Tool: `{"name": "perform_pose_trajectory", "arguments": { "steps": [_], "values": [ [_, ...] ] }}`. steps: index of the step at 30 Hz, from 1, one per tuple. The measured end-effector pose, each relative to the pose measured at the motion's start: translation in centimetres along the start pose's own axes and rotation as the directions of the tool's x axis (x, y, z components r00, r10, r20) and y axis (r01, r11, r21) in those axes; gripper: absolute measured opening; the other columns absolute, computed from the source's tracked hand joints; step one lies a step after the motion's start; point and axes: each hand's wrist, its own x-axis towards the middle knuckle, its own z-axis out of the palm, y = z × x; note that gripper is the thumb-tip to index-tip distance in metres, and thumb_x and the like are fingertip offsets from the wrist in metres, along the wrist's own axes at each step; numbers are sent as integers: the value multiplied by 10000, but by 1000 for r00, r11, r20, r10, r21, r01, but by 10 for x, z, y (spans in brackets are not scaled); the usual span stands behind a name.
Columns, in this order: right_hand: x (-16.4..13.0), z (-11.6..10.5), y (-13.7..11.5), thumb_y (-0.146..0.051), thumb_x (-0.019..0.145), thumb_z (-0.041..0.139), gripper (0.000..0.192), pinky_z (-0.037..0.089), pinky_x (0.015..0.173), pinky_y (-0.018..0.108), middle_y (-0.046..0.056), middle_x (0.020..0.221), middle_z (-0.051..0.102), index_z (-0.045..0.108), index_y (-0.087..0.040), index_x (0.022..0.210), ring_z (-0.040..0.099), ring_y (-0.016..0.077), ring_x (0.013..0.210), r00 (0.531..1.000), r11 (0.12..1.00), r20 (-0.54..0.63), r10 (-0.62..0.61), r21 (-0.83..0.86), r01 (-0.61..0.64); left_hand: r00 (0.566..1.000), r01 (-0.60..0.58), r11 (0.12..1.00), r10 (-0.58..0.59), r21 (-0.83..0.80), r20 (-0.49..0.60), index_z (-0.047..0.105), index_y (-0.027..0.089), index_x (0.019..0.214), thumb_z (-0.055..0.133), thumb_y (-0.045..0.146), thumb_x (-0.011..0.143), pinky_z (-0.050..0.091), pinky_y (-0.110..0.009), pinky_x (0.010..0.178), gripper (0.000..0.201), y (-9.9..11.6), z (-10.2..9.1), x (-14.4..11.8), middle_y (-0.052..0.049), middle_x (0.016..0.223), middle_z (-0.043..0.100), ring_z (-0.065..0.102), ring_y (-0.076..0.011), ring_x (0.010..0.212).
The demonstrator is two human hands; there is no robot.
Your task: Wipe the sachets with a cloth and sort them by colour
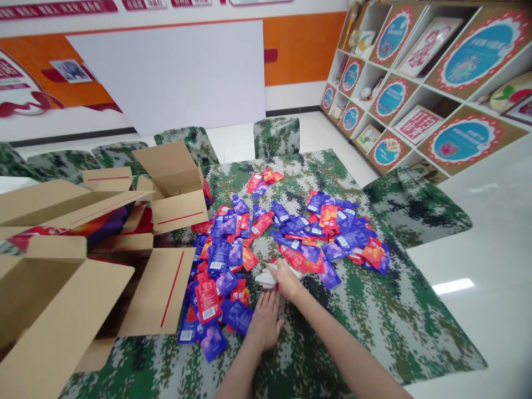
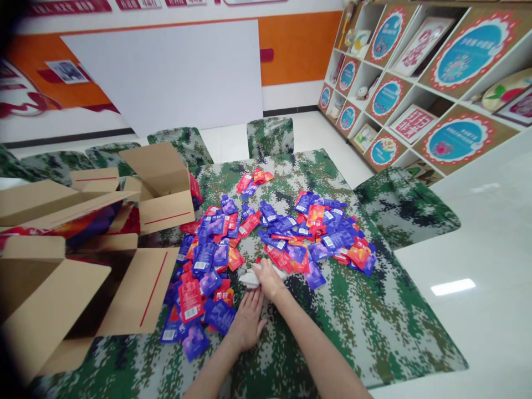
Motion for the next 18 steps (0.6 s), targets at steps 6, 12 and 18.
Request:
{"name": "perform_pose_trajectory", "arguments": {
  "steps": [6,12,18],
  "values": [
    [20,-1,4,-105,793,478,436,358,836,325,89,1032,450,544,-238,1203,392,230,969,995,996,-39,88,5,-88,1000,-8,999,8,35,-4,27,159,1441,441,430,826,84,-444,1102,789,3,-5,0,-74,1507,17,-10,-269,1370],
    [24,-22,4,-66,756,439,455,382,800,318,85,949,494,591,-194,1166,427,204,887,993,995,-84,82,72,-76,1000,2,1000,-2,16,15,94,148,1434,456,391,787,90,-462,1093,780,4,1,0,-85,1503,88,24,-282,1370],
    [-18,-37,24,-15,637,365,663,421,829,342,59,906,547,533,-216,1246,483,191,878,961,951,-208,182,287,-118,977,174,982,-181,-67,-114,380,202,1236,545,207,690,237,-424,1022,570,16,-20,22,-101,1388,297,273,-285,1267]
  ]
}}
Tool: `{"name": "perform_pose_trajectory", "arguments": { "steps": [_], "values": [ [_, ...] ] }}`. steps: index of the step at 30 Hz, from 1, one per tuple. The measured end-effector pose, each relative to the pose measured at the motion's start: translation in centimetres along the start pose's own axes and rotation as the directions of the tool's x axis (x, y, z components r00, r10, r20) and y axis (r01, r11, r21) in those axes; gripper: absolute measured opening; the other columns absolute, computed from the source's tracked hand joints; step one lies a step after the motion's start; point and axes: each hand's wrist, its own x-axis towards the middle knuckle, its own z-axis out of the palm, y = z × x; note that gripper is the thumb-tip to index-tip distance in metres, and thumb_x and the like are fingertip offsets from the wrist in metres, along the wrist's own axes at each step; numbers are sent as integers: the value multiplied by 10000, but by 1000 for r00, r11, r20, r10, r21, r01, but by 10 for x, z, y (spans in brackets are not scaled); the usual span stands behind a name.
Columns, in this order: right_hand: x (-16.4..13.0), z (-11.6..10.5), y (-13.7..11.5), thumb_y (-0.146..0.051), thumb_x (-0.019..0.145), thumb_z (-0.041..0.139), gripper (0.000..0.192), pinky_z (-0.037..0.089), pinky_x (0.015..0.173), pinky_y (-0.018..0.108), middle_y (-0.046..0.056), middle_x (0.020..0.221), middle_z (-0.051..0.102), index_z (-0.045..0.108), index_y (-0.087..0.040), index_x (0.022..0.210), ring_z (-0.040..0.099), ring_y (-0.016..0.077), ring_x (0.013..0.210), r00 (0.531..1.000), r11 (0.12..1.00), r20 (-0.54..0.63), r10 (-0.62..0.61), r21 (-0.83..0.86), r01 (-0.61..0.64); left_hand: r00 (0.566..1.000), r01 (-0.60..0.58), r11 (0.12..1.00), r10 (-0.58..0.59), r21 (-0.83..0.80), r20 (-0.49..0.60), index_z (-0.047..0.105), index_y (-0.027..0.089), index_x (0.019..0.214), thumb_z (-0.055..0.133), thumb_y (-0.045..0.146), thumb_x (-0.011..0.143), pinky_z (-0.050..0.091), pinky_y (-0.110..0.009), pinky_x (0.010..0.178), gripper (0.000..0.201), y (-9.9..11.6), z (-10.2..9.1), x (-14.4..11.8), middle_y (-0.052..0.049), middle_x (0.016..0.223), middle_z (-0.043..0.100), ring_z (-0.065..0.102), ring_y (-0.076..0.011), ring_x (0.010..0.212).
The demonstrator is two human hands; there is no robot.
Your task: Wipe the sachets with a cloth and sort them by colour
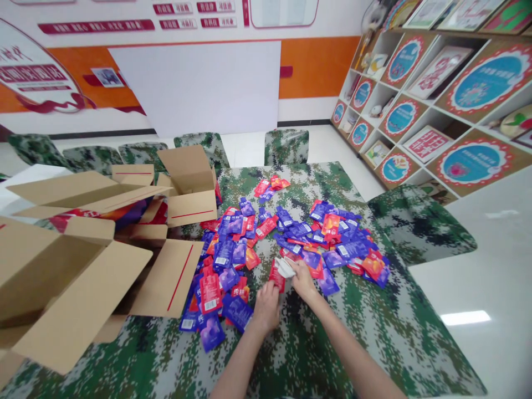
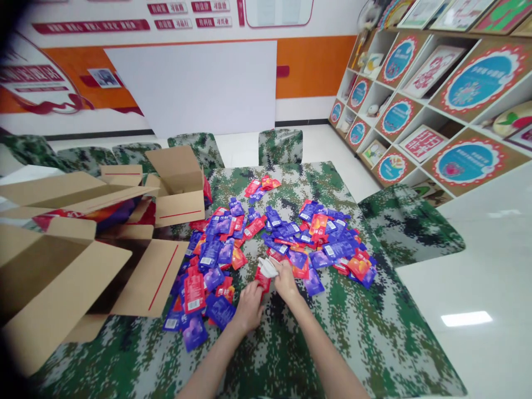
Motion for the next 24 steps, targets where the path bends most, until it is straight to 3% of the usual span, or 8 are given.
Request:
{"name": "perform_pose_trajectory", "arguments": {
  "steps": [4,9,14,17,20,24],
  "values": [
    [-30,-1,17,-44,593,385,664,444,821,353,53,878,596,569,-203,1211,517,196,858,995,993,6,97,70,-97,983,175,981,-179,-81,-49,393,216,1115,651,313,654,298,-418,950,538,10,-9,30,-81,1265,355,351,-283,1162],
    [-48,-1,24,-70,594,389,640,452,796,349,57,842,609,588,-185,1192,535,206,833,985,984,5,172,50,-173,969,236,966,-243,-104,-51,382,222,1085,737,370,554,312,-421,918,656,12,-5,53,-68,1185,375,371,-292,1110],
    [-50,-3,34,-89,618,402,614,452,795,346,69,869,625,585,-173,1198,547,216,846,980,979,12,200,33,-201,976,170,967,-192,-192,-104,438,216,1020,672,185,578,334,-370,915,501,9,-5,51,-56,1110,416,405,-258,1068],
    [-51,-2,43,-80,612,400,627,453,806,359,67,903,633,577,-183,1205,549,218,861,976,975,-4,220,37,-219,972,110,914,-180,-390,-148,483,215,997,584,94,618,336,-360,938,410,3,-8,45,-47,1073,446,435,-233,1053],
    [-52,-1,48,-60,587,389,665,451,818,367,66,920,636,569,-189,1214,552,216,867,974,973,-21,226,50,-225,958,111,842,-232,-528,-169,515,204,998,505,55,674,338,-367,958,357,-9,-9,42,-56,1052,480,463,-217,1048],
    [-53,-2,50,-57,574,386,678,454,816,359,66,916,633,573,-189,1211,557,211,862,972,969,-28,234,86,-231,929,210,772,-348,-601,-123,549,174,936,478,54,704,379,-364,921,270,-21,-2,45,-61,975,556,526,-212,990]
  ]
}}
